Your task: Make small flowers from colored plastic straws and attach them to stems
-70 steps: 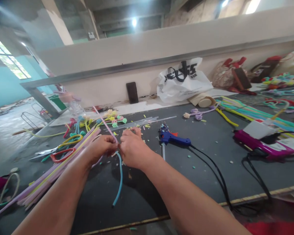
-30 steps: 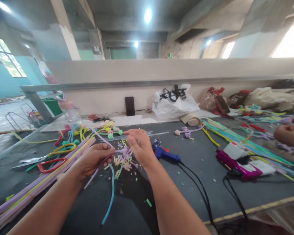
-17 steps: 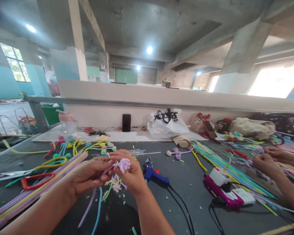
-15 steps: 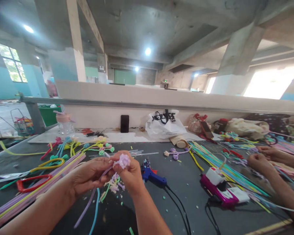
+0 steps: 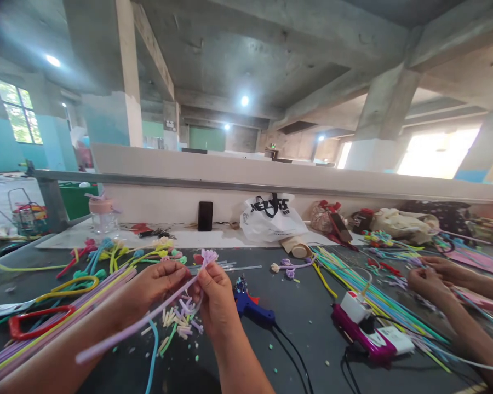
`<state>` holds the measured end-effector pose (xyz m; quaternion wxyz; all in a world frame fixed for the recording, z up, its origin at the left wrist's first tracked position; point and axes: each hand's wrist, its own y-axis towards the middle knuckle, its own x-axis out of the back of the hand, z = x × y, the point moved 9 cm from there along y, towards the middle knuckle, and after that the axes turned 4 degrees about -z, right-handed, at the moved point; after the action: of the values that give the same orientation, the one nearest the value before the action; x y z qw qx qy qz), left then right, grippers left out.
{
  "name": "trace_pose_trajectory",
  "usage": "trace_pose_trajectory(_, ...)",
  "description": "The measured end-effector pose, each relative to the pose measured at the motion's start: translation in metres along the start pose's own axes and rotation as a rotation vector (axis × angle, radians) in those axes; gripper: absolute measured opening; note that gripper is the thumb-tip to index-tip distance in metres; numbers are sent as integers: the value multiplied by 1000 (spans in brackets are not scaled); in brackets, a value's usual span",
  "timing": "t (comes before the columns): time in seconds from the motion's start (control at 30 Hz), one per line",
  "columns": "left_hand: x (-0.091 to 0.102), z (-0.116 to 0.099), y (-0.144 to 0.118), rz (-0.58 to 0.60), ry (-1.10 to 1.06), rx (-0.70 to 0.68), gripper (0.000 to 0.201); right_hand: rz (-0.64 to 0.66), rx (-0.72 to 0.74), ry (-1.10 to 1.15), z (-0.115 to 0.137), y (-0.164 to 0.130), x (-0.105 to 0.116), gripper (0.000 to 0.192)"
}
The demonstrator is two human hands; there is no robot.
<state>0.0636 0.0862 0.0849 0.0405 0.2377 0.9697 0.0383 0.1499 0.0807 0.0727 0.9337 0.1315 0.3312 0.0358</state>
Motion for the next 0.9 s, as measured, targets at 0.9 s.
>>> trace_pose_trajectory(0.9,54,25,-10,-102,-422,96,19,211,-330,-457,-39,-7,-5,52)
